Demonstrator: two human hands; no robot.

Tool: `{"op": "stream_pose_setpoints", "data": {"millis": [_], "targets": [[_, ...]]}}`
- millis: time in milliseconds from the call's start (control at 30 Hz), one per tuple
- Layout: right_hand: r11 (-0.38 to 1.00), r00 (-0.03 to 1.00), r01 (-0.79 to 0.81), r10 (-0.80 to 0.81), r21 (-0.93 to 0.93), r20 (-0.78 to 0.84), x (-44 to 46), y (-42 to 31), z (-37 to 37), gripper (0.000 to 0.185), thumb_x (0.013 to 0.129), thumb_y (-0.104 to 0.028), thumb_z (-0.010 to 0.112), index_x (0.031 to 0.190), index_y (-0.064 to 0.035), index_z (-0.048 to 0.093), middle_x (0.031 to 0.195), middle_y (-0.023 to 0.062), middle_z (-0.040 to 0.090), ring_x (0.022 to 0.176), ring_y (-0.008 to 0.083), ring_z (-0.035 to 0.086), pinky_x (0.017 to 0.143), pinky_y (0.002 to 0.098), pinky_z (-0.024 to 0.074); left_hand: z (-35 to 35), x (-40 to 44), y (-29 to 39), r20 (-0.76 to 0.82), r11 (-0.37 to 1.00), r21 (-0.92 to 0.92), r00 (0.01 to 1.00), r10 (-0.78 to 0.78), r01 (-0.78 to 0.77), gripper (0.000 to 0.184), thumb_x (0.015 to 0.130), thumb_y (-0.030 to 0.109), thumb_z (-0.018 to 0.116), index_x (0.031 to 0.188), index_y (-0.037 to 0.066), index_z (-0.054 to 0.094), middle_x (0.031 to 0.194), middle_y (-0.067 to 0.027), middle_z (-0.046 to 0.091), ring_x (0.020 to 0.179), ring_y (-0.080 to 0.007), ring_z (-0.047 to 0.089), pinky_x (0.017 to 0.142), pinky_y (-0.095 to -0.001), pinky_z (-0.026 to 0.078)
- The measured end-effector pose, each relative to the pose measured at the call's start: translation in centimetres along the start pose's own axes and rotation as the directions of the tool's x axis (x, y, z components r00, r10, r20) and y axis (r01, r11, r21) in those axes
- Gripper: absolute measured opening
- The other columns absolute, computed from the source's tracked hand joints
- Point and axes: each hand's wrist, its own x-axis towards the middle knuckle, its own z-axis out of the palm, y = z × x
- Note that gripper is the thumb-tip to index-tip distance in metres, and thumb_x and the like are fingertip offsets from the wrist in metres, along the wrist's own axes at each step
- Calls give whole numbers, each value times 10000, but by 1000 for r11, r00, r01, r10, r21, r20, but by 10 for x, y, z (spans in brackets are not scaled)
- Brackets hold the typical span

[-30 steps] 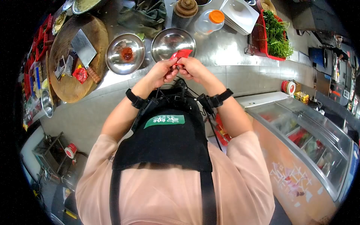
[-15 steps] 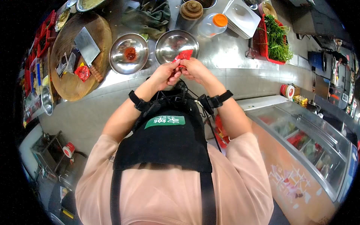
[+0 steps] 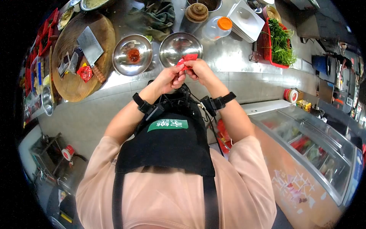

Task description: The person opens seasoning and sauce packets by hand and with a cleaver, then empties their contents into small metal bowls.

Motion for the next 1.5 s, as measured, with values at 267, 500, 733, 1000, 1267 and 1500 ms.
{"op": "stream_pose_setpoints", "data": {"millis": [267, 500, 733, 1000, 1267, 1500], "targets": [[989, 997, 71, -75, -126, -32, 0, -8, -6, 152, 925, -168, 563, 925, -50, 660, 554, -33, 460, 423, 46, 338, 378, 213, 183, -3, -2, -3, -17, 999, -33, 1000, -17, 16, 307, 1037, 292, 424, 796, 106, 460, 636, -38, 488, 434, -105, 343, 371, -230, 246], [989, 999, 5, -10, -150, -35, 4, -11, -7, 273, 962, -148, 506, 1172, -22, 626, 546, -34, 457, 406, 49, 327, 370, 214, 181, -9, -2, -2, -28, 997, -70, 999, -37, 35, 289, 1030, 281, 435, 799, 110, 466, 629, -25, 480, 432, -99, 343, 367, -222, 246], [992, 995, 11, -23, -124, -93, 3, -13, -2, 268, 984, -180, 469, 1117, -20, 638, 552, -16, 471, 404, 66, 342, 369, 225, 201, -14, 4, -5, -15, 993, -116, 1000, -26, 24, 283, 1016, 286, 471, 803, 101, 494, 618, -17, 489, 432, -94, 351, 370, -216, 254], [1000, 999, -23, 23, -11, 32, 6, -12, 2, 123, 914, -150, 609, 938, -35, 646, 697, 27, 587, 461, 68, 407, 386, 209, 239, -5, 5, -6, -47, 995, -99, 999, -14, 9, 274, 1004, 230, 506, 781, 75, 541, 652, -28, 547, 453, -84, 362, 392, -219, 260], [996, 999, 42, -43, -75, -20, 18, -10, -5, 93, 846, -98, 684, 864, -8, 666, 654, 42, 594, 439, 88, 434, 361, 244, 223, 1, 4, -7, -24, 996, -84, 999, -39, 37, 267, 1010, 245, 513, 797, 85, 532, 671, -31, 554, 463, -82, 368, 387, -214, 265], [978, 1000, -6, 1, -208, -28, 17, -20, -6, 105, 897, -90, 619, 949, -7, 656, 683, 37, 598, 447, 74, 425, 369, 216, 234, -2, 3, -7, -41, 997, -80, 999, -26, 23, 247, 1022, 241, 477, 834, 84, 509, 674, -37, 537, 456, -92, 360, 384, -227, 260]]}}
